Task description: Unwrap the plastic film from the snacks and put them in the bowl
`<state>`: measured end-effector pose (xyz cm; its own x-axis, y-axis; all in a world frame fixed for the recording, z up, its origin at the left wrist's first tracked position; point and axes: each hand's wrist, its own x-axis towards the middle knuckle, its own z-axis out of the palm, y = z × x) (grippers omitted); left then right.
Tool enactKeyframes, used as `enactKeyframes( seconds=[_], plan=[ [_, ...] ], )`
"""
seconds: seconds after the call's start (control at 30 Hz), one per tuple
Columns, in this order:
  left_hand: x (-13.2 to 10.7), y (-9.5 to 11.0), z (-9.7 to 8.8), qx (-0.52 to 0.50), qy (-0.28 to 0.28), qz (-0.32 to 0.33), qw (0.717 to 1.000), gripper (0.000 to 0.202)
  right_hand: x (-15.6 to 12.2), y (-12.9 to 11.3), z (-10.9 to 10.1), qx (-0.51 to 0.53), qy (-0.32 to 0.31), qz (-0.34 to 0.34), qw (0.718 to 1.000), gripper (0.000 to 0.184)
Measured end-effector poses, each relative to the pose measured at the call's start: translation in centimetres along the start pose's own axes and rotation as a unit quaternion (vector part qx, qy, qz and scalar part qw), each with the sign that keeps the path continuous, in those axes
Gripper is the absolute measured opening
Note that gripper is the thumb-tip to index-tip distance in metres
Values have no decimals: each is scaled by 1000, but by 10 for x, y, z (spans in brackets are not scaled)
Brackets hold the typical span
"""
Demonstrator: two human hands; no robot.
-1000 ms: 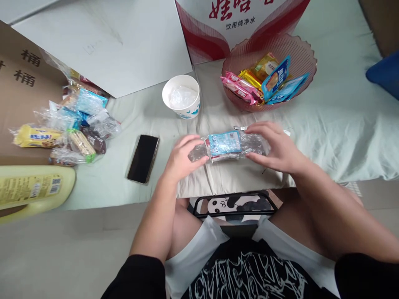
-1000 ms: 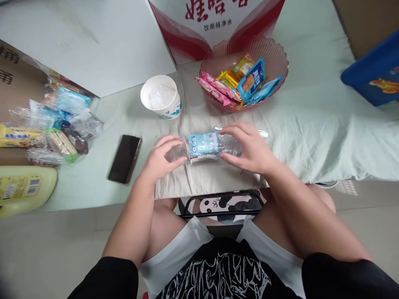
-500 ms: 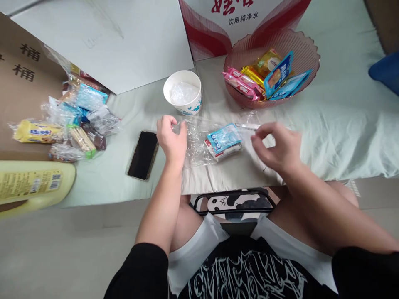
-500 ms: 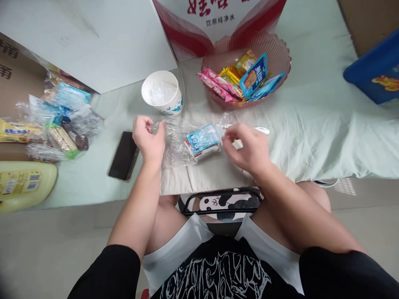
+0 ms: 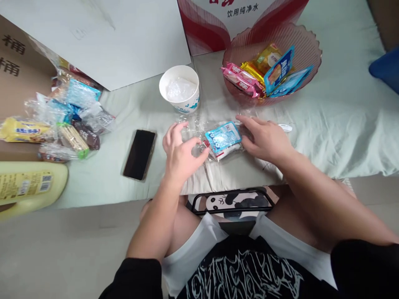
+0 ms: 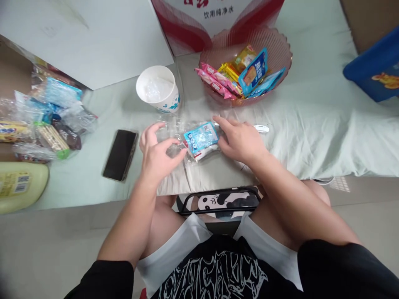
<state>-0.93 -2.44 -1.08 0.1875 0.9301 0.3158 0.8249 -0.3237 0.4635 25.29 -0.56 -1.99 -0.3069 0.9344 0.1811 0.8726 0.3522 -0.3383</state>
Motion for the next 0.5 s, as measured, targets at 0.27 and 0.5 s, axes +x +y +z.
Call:
enactKeyframes(
  seconds=[0.27, 0.5],
  plan=[
    [-14, 5, -36, -90, -20, 126, 988, 14, -18, -9, -24, 21, 95, -39, 994, 16],
    [-32, 10, -56, -136, -313, 56, 938, 10, -48, -5, -40, 180, -158, -168, 956, 30]
  ],
)
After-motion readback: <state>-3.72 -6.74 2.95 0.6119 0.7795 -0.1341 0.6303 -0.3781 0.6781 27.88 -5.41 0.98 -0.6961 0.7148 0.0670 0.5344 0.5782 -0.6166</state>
